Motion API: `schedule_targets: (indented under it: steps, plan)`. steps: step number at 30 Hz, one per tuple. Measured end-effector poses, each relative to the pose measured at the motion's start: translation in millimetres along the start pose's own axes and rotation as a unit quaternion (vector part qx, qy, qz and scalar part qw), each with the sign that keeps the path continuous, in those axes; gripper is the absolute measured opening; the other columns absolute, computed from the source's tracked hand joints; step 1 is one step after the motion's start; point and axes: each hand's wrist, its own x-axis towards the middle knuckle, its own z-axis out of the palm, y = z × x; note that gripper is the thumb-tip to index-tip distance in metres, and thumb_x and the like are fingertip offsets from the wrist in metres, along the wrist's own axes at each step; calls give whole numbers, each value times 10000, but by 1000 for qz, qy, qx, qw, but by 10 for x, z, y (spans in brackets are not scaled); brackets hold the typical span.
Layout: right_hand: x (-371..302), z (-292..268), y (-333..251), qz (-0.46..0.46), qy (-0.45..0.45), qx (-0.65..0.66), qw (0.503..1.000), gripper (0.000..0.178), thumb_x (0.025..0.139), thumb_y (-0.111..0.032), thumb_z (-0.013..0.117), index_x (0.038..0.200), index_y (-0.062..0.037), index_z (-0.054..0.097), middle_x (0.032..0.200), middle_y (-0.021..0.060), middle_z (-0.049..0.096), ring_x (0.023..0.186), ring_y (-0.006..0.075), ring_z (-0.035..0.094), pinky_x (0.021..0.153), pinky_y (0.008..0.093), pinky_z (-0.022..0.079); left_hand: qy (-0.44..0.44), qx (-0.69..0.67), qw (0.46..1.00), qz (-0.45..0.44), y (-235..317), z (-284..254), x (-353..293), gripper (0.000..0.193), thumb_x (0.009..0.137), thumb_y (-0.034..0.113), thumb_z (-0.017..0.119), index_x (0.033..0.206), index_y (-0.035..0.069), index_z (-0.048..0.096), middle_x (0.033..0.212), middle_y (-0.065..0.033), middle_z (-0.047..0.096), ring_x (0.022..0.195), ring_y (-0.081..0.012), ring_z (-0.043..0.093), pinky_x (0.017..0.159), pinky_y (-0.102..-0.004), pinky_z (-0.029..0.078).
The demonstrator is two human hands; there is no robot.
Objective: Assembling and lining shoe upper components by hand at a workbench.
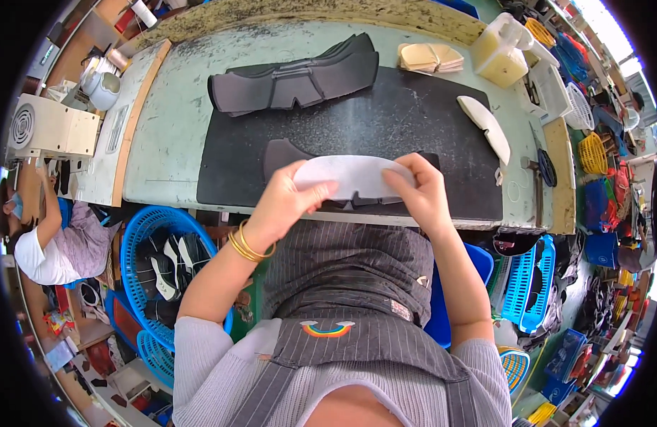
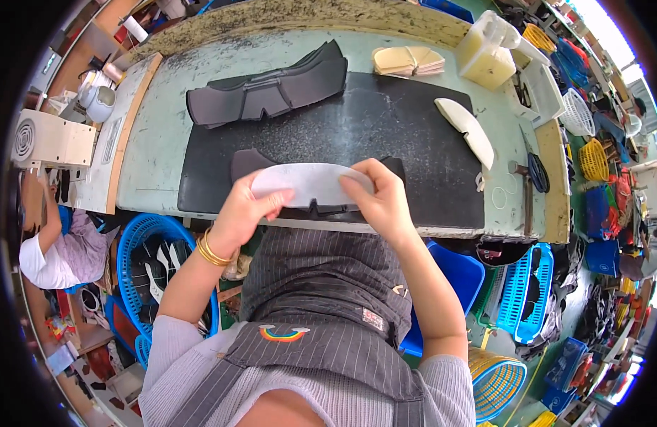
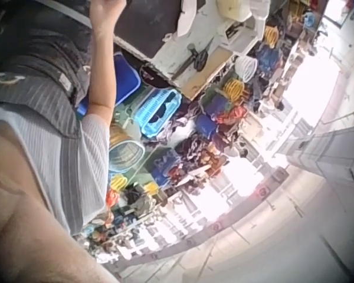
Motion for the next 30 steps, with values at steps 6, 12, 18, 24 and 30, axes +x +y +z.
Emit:
schedule_targets:
  steps: [6,12,18,24,30]
  plan:
    - [145,21,207,56,-45,-93,993,138,820,-117,669,837,4,603,713,-5,589,661,39,506,579,196,409,56,297,952,50,-292,-279,101,316,826,209,669,649,-9,522,501,-67,464,466,-81,404,453,-280,357]
    - [158,78,183,67,-62,-131,987,140,812,-112,673,832,8,604,693,-11,581,641,40,491,571,205,406,70,319,942,79,-279,-274,82,322,820,157,676,631,-4,471,517,2,455,526,-36,318,454,-235,308]
    - [163,70,123,33,-39,-210,976,170,773,-124,682,850,9,610,699,67,621,646,94,573,584,253,451,153,585,748,272,-226,-38,124,261,677,173,713,713,35,494,667,-56,494,605,-202,518,495,-328,406]
    - [115,258,10,-36,-22,-509,860,327,738,-321,664,823,-45,510,708,142,591,692,342,612,611,432,480,-126,571,762,276,-203,161,65,696,755,334,673,1320,30,403,1420,-123,346,1319,-360,295,1060,-532,229]
    - [684,-1184,-86,-134,282,-625,716,398,732,-311,715,996,-39,592,956,137,611,937,337,563,779,424,461,-93,459,846,256,42,-208,654,716,743,357,698,1319,42,411,1400,-164,352,1311,-381,292,1046,-534,260]
